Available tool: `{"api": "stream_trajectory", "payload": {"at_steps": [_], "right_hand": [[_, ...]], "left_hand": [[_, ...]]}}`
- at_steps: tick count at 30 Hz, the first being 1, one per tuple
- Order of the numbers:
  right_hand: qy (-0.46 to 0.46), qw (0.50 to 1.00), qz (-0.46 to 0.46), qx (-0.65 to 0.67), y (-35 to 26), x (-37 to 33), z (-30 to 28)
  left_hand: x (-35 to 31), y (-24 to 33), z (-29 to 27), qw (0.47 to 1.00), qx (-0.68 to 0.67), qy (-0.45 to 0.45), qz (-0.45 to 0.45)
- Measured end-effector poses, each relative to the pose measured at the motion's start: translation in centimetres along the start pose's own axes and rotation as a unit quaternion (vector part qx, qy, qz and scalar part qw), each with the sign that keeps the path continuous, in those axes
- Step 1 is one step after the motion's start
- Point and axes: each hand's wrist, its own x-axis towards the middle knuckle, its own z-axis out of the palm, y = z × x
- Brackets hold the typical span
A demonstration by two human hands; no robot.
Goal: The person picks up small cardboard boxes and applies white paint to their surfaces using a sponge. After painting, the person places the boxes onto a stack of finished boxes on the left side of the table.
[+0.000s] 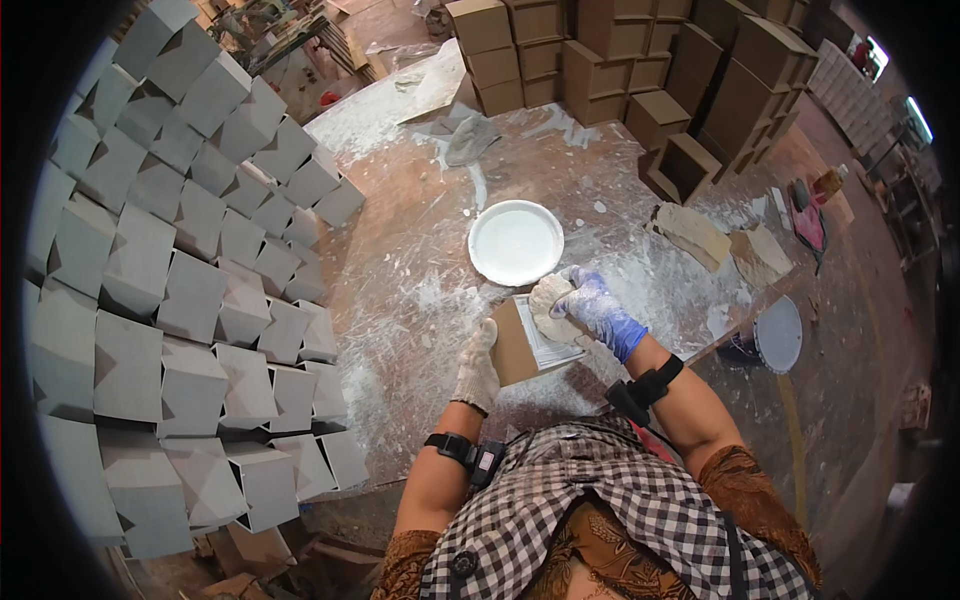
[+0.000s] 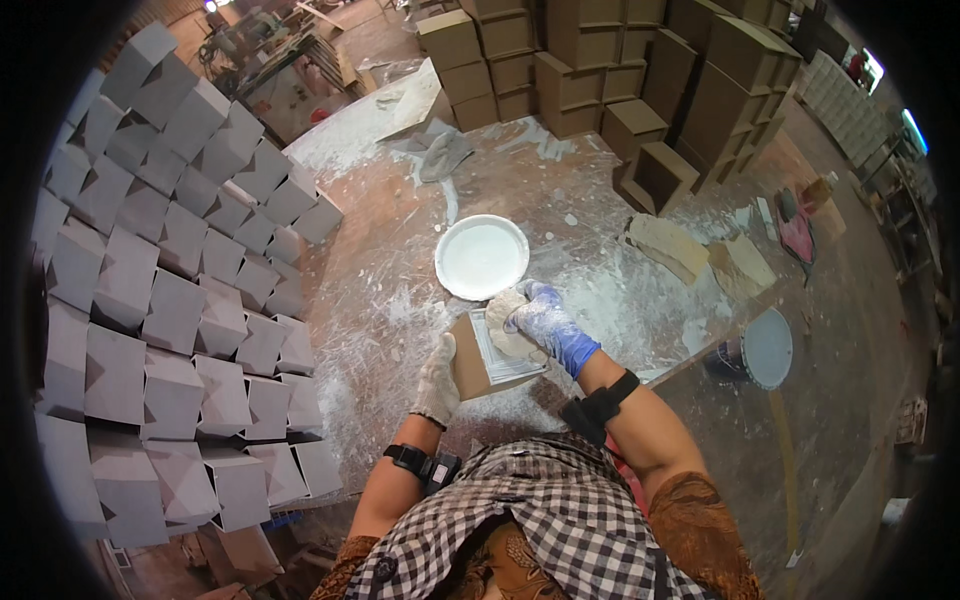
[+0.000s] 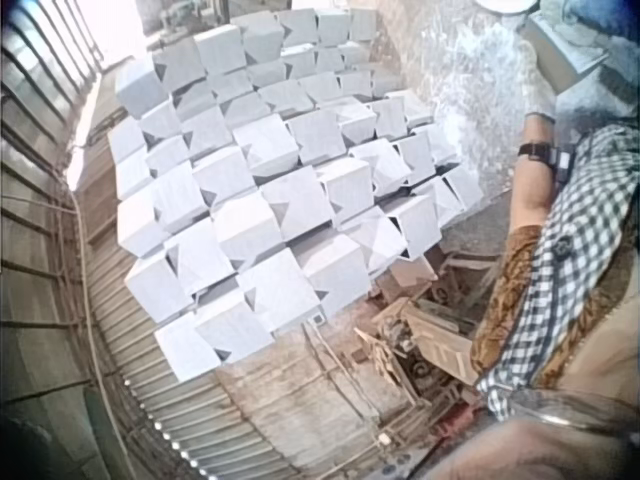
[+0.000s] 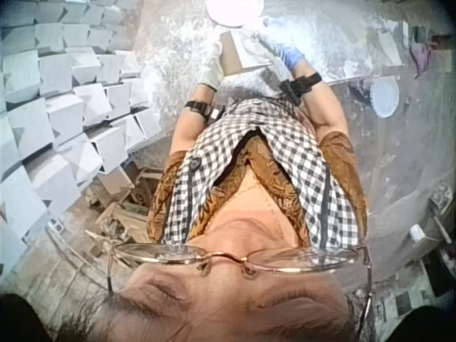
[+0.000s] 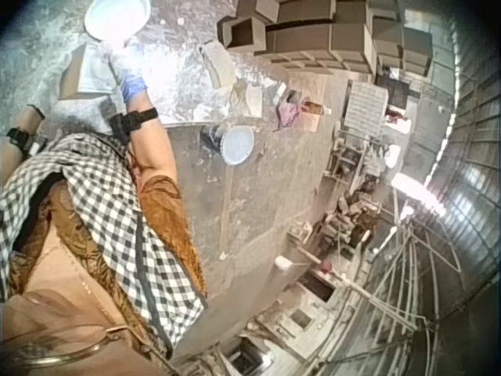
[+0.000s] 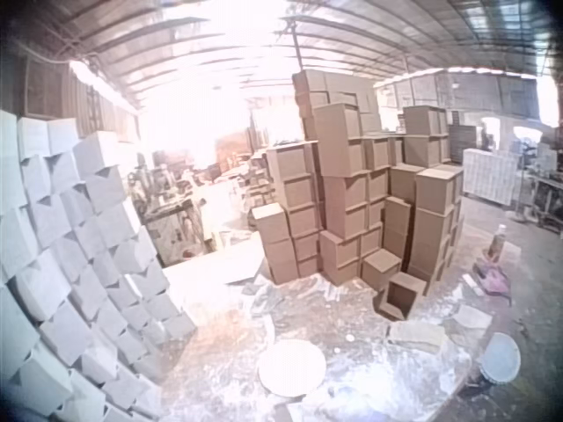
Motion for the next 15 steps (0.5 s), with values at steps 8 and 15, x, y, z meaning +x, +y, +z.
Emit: {"api": "stream_trajectory", "payload": {"at_steps": [8,15], "right_hand": [[-0.178,0.955,-0.165,-0.17,0.2,-3.1,-1.3],[-0.114,0.952,-0.032,-0.283,-1.0,-4.2,-4.9]], "left_hand": [[0.5,-0.2,-0.2,1.0,-0.023,-0.019,0.008],[0.7,0.0,0.6,0.998,0.03,0.012,0.052]]}}
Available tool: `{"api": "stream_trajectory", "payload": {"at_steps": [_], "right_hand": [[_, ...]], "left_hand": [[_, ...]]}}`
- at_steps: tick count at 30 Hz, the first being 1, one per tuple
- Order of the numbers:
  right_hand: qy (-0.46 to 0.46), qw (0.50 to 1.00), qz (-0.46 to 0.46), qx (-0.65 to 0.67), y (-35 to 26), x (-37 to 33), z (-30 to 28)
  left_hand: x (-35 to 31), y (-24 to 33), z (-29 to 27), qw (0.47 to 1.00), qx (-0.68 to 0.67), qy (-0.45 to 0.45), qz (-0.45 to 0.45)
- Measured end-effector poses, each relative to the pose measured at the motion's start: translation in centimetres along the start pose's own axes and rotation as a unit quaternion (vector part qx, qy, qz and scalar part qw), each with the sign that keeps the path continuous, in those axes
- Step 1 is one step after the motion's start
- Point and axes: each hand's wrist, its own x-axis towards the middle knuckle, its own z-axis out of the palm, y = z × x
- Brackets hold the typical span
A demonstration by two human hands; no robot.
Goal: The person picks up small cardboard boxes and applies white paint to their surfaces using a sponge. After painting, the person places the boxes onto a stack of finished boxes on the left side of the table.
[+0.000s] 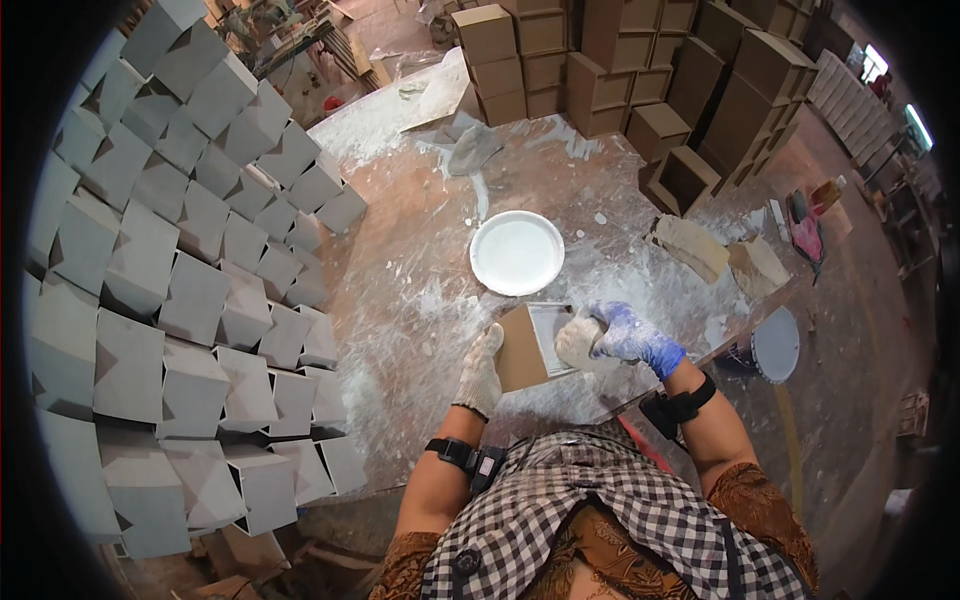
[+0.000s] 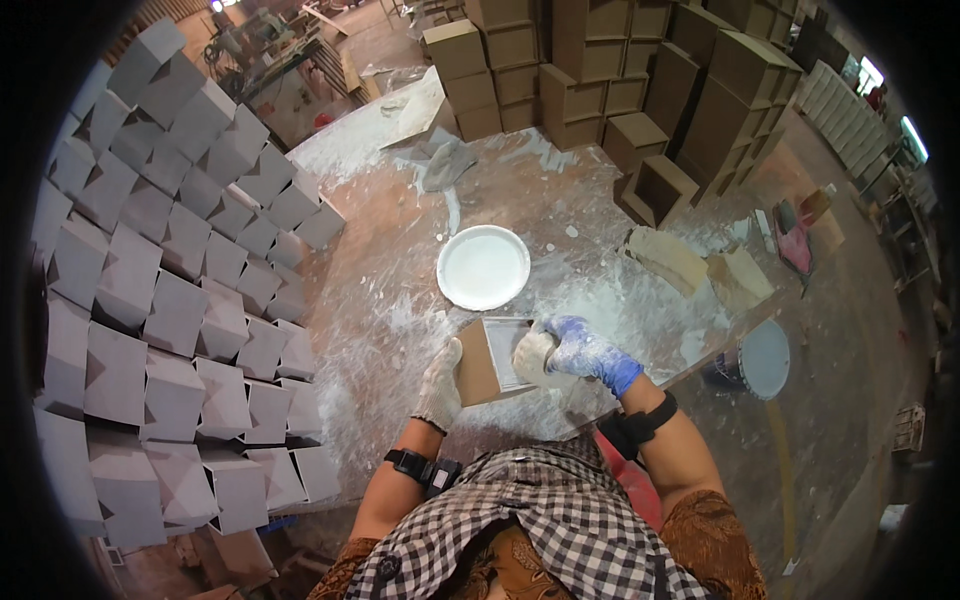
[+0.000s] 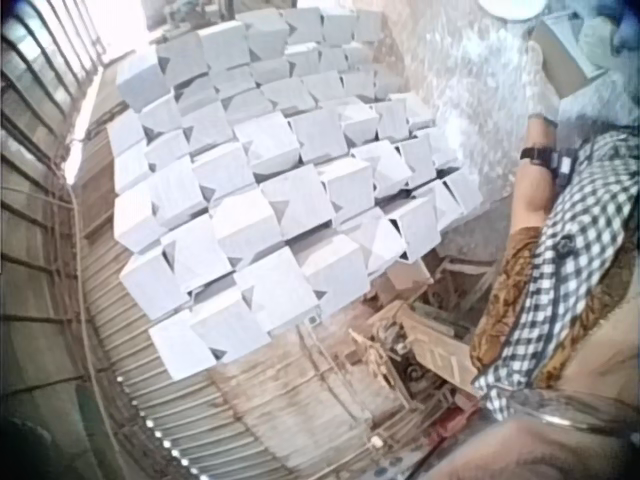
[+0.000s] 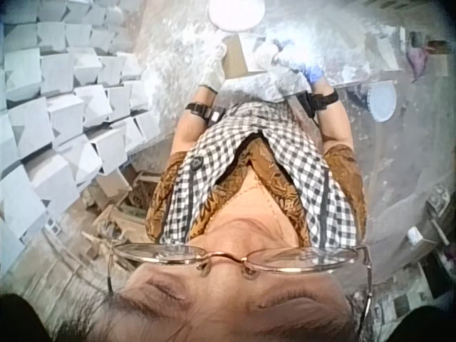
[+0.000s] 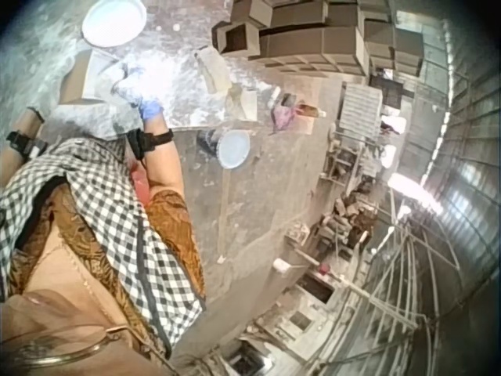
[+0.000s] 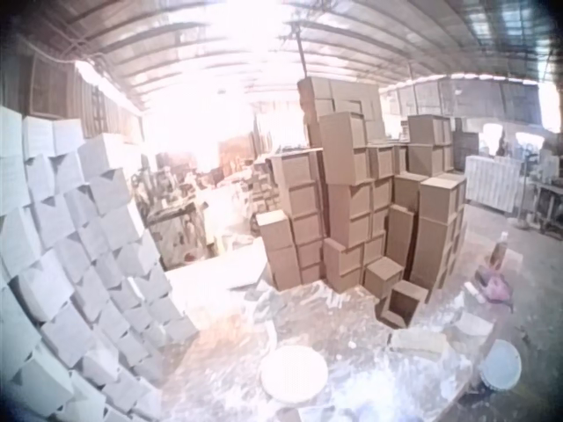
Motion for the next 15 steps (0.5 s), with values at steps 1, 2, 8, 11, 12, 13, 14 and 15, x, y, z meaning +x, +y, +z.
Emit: {"api": "stream_trajectory", "payload": {"at_steps": [1,2,8,11,12,13,14,15], "right_hand": [[0.036,0.999,0.022,-0.016,0.1,0.1,-0.3],[0.066,0.997,0.03,-0.022,0.4,0.2,-0.6],[0.167,0.971,-0.006,0.172,2.8,1.1,-0.8],[0.161,0.951,-0.039,0.262,3.9,2.3,-0.1],[0.151,0.945,-0.024,0.288,4.2,2.6,0.2],[0.134,0.938,-0.032,0.319,4.5,2.8,0.5],[0.141,0.936,-0.04,0.319,4.8,3.0,0.7],[0.139,0.933,-0.072,0.323,5.1,3.1,0.9]], "left_hand": [[-0.2,0.5,0.2,1.0,0.01,0.005,0.012],[-0.5,1.1,0.3,0.999,0.033,0.038,-0.01],[-2.9,4.9,0.6,0.984,0.121,-0.055,0.12],[-2.1,4.2,0.0,0.999,0.034,-0.036,0.015],[-1.5,3.8,-0.3,0.999,0.017,-0.025,-0.02],[-0.8,3.5,-0.8,0.998,-0.013,-0.042,-0.043],[-0.5,2.9,-1.1,0.997,-0.01,-0.072,-0.034],[-0.1,2.6,-1.4,0.991,0.074,-0.114,0.001]]}}
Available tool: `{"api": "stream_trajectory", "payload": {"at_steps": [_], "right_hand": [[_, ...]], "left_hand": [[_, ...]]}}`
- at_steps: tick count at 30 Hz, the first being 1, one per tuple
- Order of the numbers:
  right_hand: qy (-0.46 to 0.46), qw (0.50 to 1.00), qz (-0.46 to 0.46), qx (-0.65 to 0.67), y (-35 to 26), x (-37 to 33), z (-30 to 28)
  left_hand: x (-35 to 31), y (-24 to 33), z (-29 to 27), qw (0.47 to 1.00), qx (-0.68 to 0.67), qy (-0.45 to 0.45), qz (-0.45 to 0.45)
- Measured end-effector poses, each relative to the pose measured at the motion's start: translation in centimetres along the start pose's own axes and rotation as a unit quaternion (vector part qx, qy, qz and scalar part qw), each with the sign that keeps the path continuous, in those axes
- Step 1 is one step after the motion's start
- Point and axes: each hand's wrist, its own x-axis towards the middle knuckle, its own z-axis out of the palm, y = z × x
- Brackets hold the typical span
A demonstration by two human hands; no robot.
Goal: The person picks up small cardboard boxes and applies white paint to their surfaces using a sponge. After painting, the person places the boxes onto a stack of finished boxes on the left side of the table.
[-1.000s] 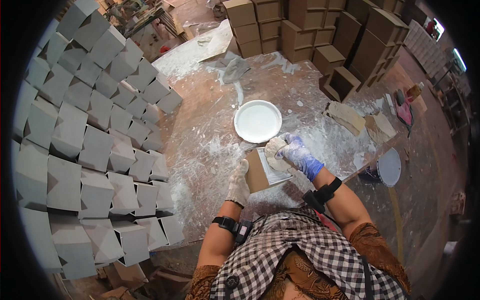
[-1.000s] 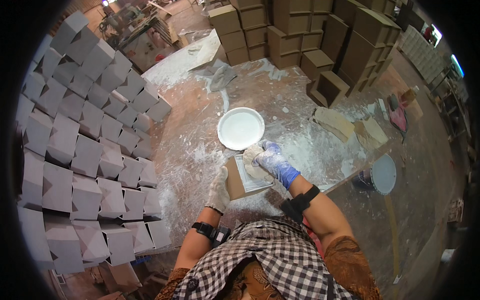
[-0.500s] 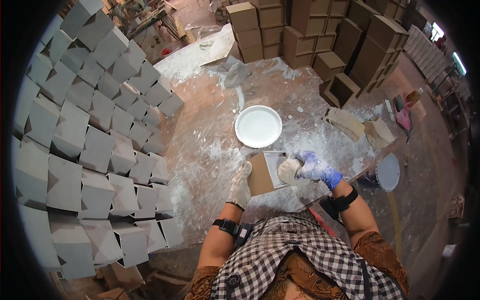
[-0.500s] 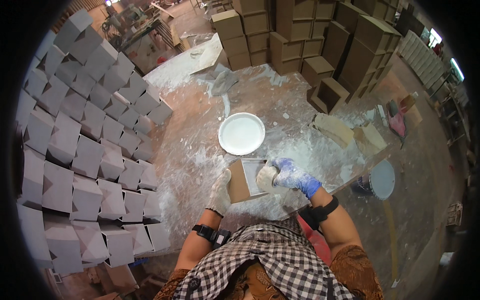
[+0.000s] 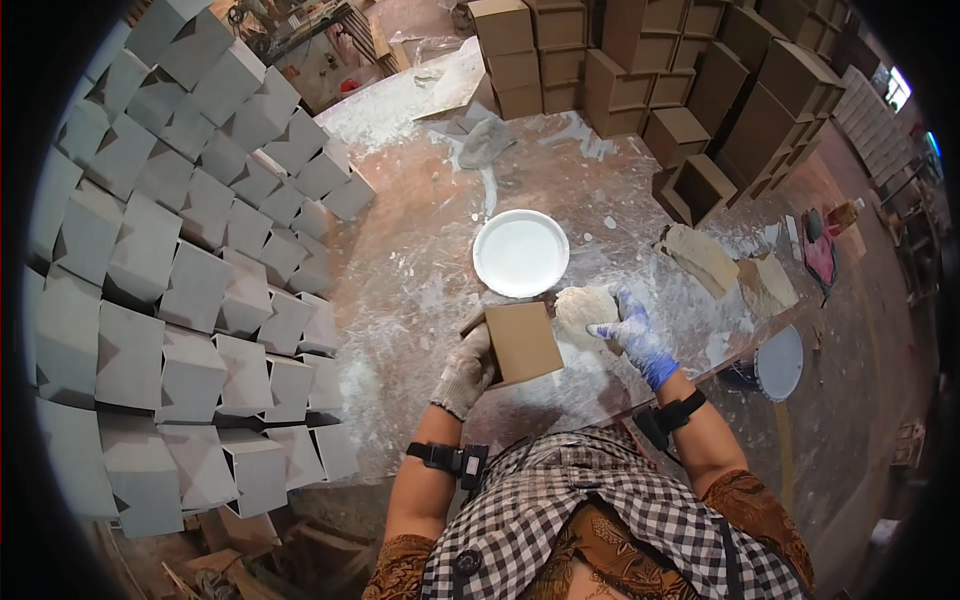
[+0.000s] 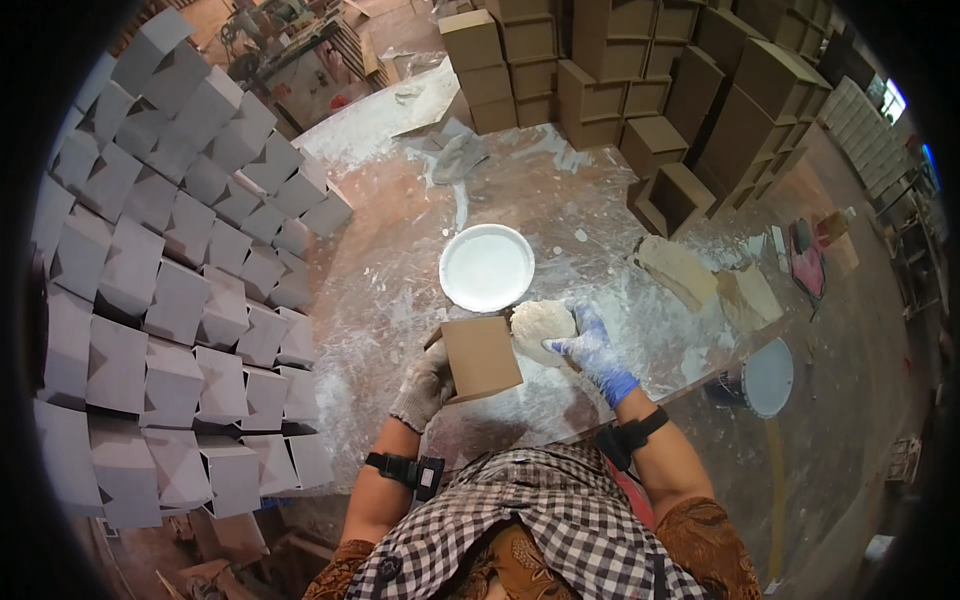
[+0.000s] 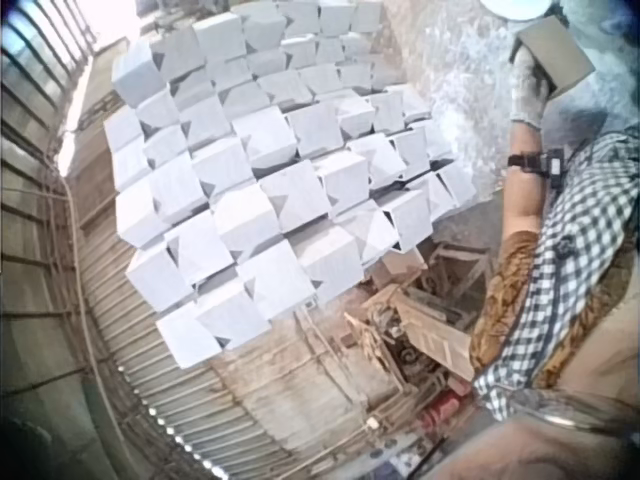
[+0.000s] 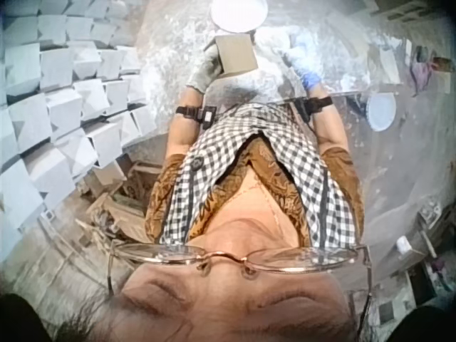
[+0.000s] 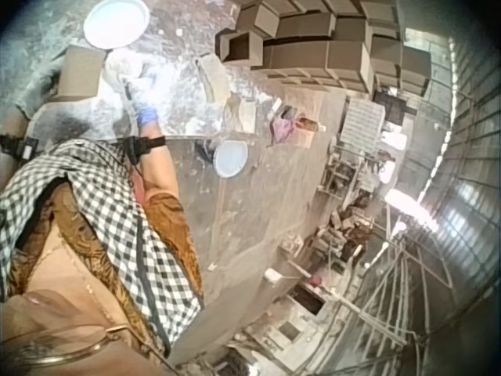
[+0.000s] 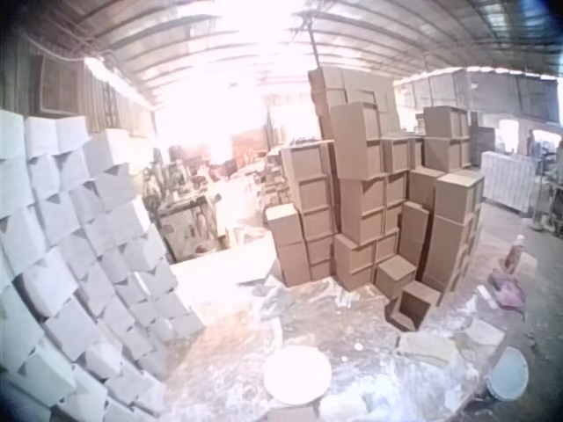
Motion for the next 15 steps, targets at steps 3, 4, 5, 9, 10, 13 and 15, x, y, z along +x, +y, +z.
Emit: {"api": "stream_trajectory", "payload": {"at_steps": [3,4,5,9,10,13,15], "right_hand": [[-0.01,0.999,0.001,0.033,0.8,-0.2,-0.2],[-0.011,0.999,0.01,0.049,0.9,-0.3,-0.3],[-0.009,0.999,0.005,0.036,1.1,-0.3,-0.4],[0.011,0.999,-0.043,-0.032,0.8,0.2,-0.7],[0.023,0.997,-0.037,-0.061,0.5,0.3,-0.7],[-0.017,0.983,-0.16,-0.092,-0.6,0.9,-0.8],[-0.05,0.947,-0.244,-0.201,-1.4,1.1,-0.8]], "left_hand": [[0.4,0.1,0.3,0.885,0.46,-0.068,-0.024],[0.5,0.6,0.7,0.812,0.566,-0.14,-0.023],[0.6,1.1,1.4,0.681,0.71,-0.163,-0.082],[0.3,2.4,3.8,0.535,0.816,-0.19,-0.111],[0.3,2.3,4.0,0.581,0.79,-0.175,-0.083],[0.8,0.3,4.1,0.72,0.675,-0.158,0.003],[1.8,-1.9,4.0,0.714,0.679,-0.164,0.035]]}}
